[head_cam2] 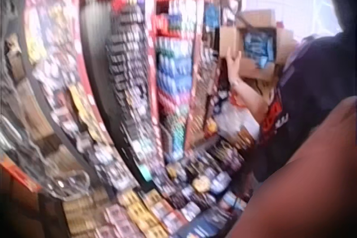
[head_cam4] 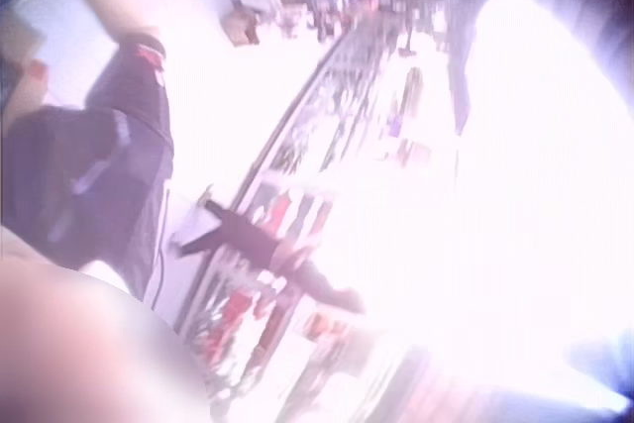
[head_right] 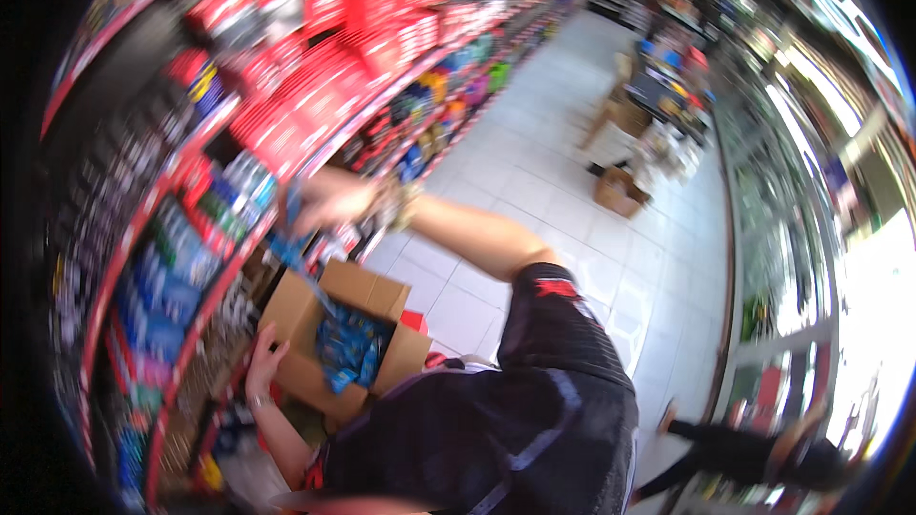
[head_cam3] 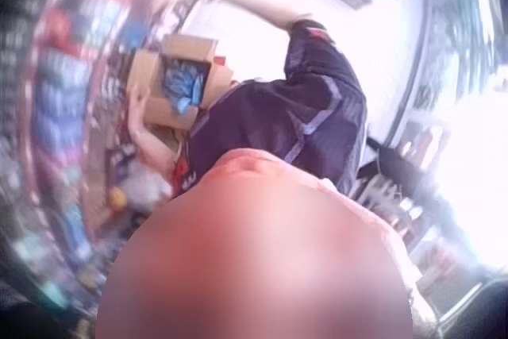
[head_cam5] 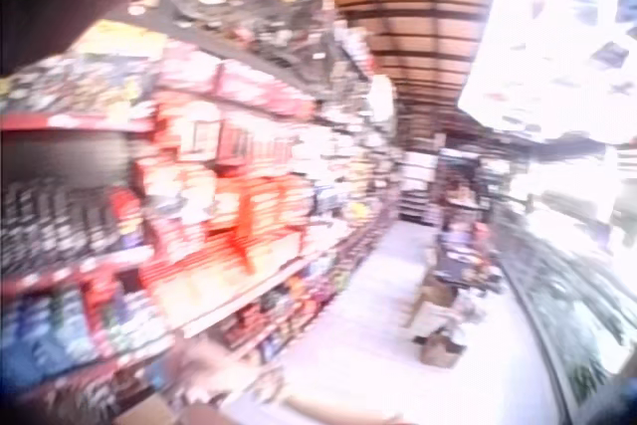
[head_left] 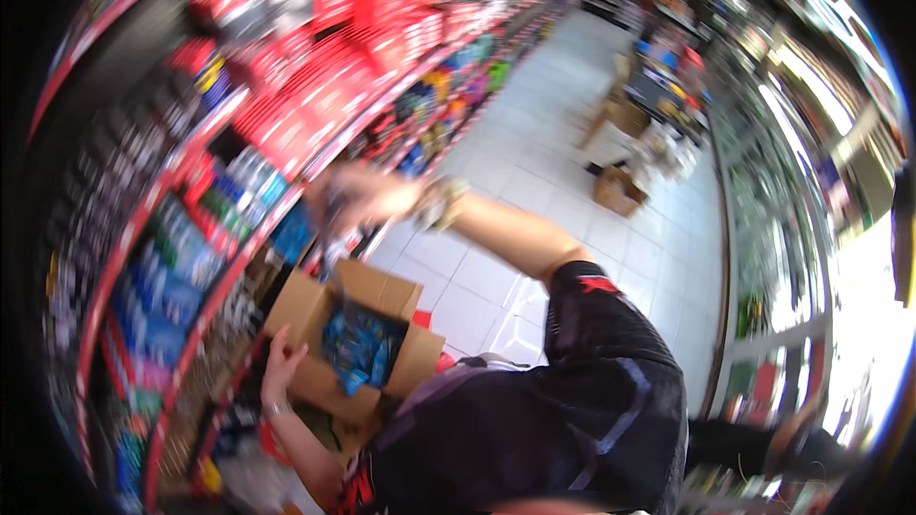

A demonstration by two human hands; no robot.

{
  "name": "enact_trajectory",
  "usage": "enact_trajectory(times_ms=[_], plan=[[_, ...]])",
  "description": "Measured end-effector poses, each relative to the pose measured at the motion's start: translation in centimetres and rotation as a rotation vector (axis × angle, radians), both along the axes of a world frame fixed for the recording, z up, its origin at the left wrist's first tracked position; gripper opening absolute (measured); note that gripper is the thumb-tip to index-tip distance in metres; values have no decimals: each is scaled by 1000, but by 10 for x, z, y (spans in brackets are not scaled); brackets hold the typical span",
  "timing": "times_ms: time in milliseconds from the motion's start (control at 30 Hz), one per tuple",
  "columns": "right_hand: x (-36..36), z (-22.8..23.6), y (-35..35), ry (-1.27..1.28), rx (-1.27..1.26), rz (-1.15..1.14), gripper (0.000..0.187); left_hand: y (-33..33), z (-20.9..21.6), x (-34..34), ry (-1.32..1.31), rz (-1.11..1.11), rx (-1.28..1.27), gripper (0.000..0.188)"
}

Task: The person repeatedly picks small blue lanyard segments from a cardboard box, aligns and joins them end-to-end, and places the assembled lanyard back into the box. The process is repeated multiple times in a retail store aisle.

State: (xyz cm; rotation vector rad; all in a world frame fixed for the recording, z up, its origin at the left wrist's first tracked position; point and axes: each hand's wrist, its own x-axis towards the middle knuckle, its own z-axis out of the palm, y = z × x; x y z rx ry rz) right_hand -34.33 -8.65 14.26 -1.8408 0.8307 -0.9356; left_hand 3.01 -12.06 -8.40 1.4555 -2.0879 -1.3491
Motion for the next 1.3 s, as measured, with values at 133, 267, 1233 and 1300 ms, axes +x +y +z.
enact_trajectory(times_ms=[133, 267, 1233, 1300], plan=[[59, -43, 12, 28, -57, 331, 32, 10, 47, -69, 1053, -326, 65, 60], [40, -51, 19, -173, 272, 664, 27, 29, 95, -82, 233, -411, 110, 35], [78, -12, 97, 327, 244, 453, 37, 105, 182, -65, 280, -453, 43, 39], [80, -13, 99, 275, 263, 425, 37, 106, 186, -61, 173, -478, -89, 36]])
